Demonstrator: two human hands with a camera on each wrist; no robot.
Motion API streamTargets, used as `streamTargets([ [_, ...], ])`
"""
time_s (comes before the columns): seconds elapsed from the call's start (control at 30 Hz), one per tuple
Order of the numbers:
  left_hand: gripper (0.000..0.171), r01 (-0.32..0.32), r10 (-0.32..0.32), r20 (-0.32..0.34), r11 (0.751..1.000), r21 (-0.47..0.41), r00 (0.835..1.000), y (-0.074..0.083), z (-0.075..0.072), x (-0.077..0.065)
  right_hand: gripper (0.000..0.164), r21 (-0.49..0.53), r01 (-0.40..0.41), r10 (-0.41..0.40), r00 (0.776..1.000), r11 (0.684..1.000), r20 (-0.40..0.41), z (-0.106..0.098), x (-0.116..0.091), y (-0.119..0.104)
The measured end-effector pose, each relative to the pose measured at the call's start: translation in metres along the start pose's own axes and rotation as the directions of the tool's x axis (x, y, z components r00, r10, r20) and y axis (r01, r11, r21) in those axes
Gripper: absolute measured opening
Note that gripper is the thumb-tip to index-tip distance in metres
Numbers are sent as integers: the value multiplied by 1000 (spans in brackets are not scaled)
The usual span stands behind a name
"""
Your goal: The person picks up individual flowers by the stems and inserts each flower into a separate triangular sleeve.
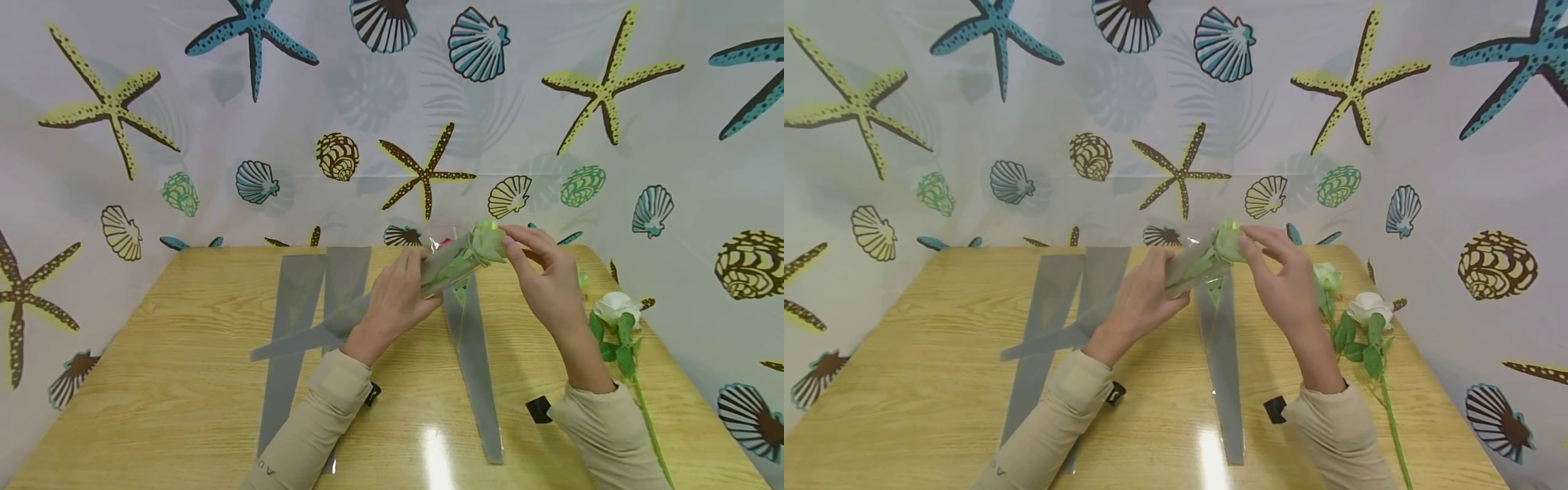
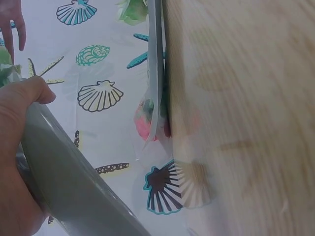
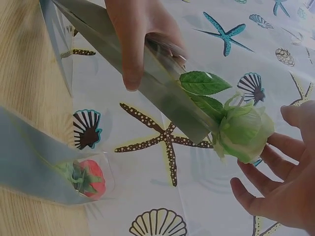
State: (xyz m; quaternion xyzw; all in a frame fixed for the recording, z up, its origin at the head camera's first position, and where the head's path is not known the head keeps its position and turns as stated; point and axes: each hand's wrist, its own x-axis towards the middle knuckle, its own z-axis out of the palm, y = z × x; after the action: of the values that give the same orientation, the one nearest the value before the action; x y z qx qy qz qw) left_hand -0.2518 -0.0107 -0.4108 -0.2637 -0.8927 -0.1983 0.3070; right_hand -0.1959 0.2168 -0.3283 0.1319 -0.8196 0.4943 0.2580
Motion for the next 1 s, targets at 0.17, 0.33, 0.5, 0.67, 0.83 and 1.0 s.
streamTargets([
  [0.17,63,15,-15,8,1000,-3,1000,0,1,-2,31,24,1,-1,1000,1000,19,0,-1,-2],
  [0.33,65,25,-25,12,1000,-11,1000,0,2,-1,31,42,29,-31,999,999,41,-1,-2,-4],
  [0.5,67,34,-33,25,999,-16,999,0,1,-1,32,75,41,-45,998,996,52,-1,-2,-5],
  [0.67,67,30,-29,16,999,-24,999,1,1,-2,32,89,30,-35,998,996,52,-1,-2,-4],
  [0.83,69,38,-38,3,999,-39,999,0,1,-3,34,102,9,-15,998,995,60,-1,-1,-2],
  [1.0,69,36,-36,-5,998,-45,999,1,2,-3,36,107,-40,30,996,993,89,-4,-1,-1],
])
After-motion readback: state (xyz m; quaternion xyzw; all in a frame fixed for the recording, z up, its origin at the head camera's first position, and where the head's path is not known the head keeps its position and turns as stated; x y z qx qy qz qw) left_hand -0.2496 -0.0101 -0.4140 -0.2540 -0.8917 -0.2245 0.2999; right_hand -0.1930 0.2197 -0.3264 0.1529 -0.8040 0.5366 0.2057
